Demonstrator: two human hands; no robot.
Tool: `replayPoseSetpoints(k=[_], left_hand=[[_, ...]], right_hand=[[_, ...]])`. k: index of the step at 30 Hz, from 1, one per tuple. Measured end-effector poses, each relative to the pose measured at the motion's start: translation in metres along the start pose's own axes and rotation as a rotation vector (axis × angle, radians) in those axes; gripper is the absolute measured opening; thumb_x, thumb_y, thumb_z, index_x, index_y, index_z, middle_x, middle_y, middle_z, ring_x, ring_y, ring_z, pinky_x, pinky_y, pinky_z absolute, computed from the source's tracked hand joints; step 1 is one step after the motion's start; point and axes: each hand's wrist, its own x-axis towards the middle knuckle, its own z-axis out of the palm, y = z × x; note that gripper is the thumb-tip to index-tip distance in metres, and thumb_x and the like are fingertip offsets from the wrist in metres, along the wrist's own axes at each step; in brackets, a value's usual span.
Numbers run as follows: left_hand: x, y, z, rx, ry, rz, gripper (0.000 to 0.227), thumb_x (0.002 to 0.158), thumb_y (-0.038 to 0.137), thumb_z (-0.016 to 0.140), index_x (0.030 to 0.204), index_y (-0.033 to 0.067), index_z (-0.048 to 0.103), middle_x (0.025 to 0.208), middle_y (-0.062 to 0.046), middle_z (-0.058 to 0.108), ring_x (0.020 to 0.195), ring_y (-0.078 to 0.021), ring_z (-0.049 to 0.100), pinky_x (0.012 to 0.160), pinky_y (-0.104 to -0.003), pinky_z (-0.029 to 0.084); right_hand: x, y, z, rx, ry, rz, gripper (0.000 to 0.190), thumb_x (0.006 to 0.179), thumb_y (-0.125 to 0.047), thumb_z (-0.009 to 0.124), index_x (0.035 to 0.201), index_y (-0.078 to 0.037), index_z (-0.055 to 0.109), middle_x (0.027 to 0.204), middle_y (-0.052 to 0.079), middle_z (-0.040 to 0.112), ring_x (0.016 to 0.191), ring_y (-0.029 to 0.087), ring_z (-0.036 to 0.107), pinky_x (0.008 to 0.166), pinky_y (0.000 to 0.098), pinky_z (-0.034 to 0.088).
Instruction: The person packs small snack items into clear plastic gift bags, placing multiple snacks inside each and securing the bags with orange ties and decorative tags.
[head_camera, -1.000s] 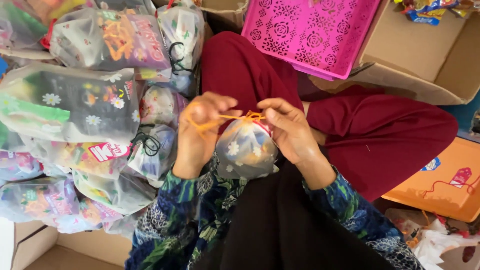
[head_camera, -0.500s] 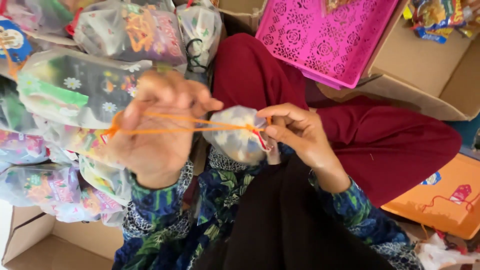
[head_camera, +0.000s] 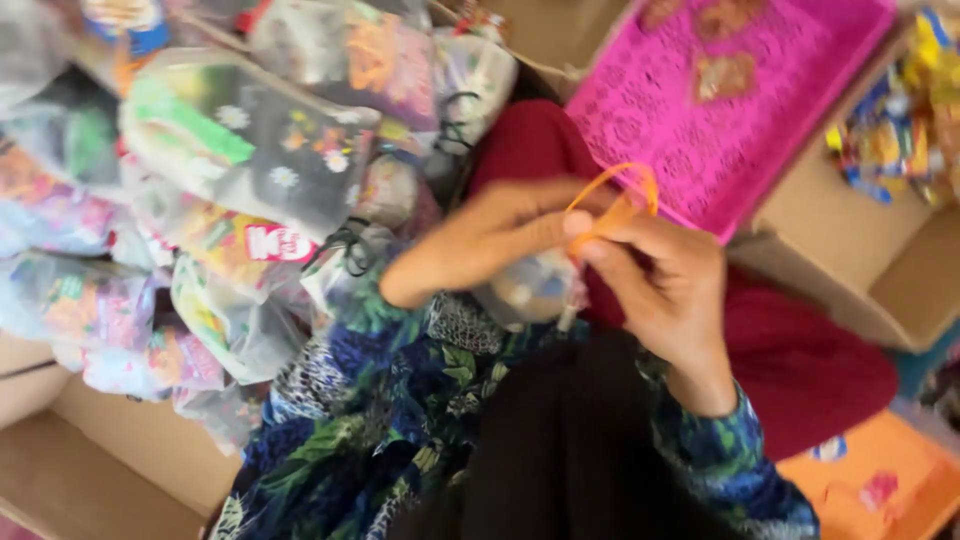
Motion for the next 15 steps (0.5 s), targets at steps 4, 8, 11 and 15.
replayPoseSetpoints(k=[4,8,11,15], left_hand=[[-0.032,-0.039,0.029,0.003,0.164,-0.006,0.043,0.101,0.035,0.053,0.127,0.0028,0.065,0.121,-0.011,0.072,0.105,-0.0196,0.069,0.094,-0.031,0.054],[-0.044,-0.043,0.051,0.132,0.344,0.022,0.03,0.096,0.031,0.059,0.108,0.0062,0.07,0.085,-0.002,0.071,0.066,-0.0128,0.056,0.063,-0.027,0.048],[-0.056,-0.042,0.055,0.16,0.464,0.049,0.031,0.097,0.031,0.056,0.107,0.005,0.069,0.086,-0.005,0.069,0.067,-0.0178,0.058,0.063,-0.03,0.048],[-0.094,-0.032,0.029,0.12,0.621,0.089,0.026,0.1,0.014,0.059,0.121,0.0022,0.067,0.106,-0.005,0.068,0.077,-0.0128,0.058,0.068,-0.026,0.047]], right_hand=[[0.003,0.034,0.001,0.157,0.017,0.065,0.012,0.104,0.003,0.06,0.113,0.001,0.068,0.082,0.004,0.066,0.057,0.004,0.048,0.053,0.016,0.038],[0.009,0.038,0.017,0.345,0.076,0.146,0.007,0.114,-0.011,0.05,0.114,-0.007,0.056,0.078,0.0,0.058,0.056,0.003,0.045,0.051,0.0144,0.037],[0.019,0.043,0.015,0.275,0.051,0.097,0.009,0.117,-0.019,0.05,0.118,-0.011,0.053,0.077,-0.002,0.058,0.057,0.004,0.051,0.05,0.0134,0.037],[0.027,0.068,-0.011,0.131,0.032,-0.081,0.023,0.124,-0.021,0.049,0.144,-0.009,0.046,0.133,0.009,0.053,0.103,0.019,0.063,0.086,0.0278,0.057]])
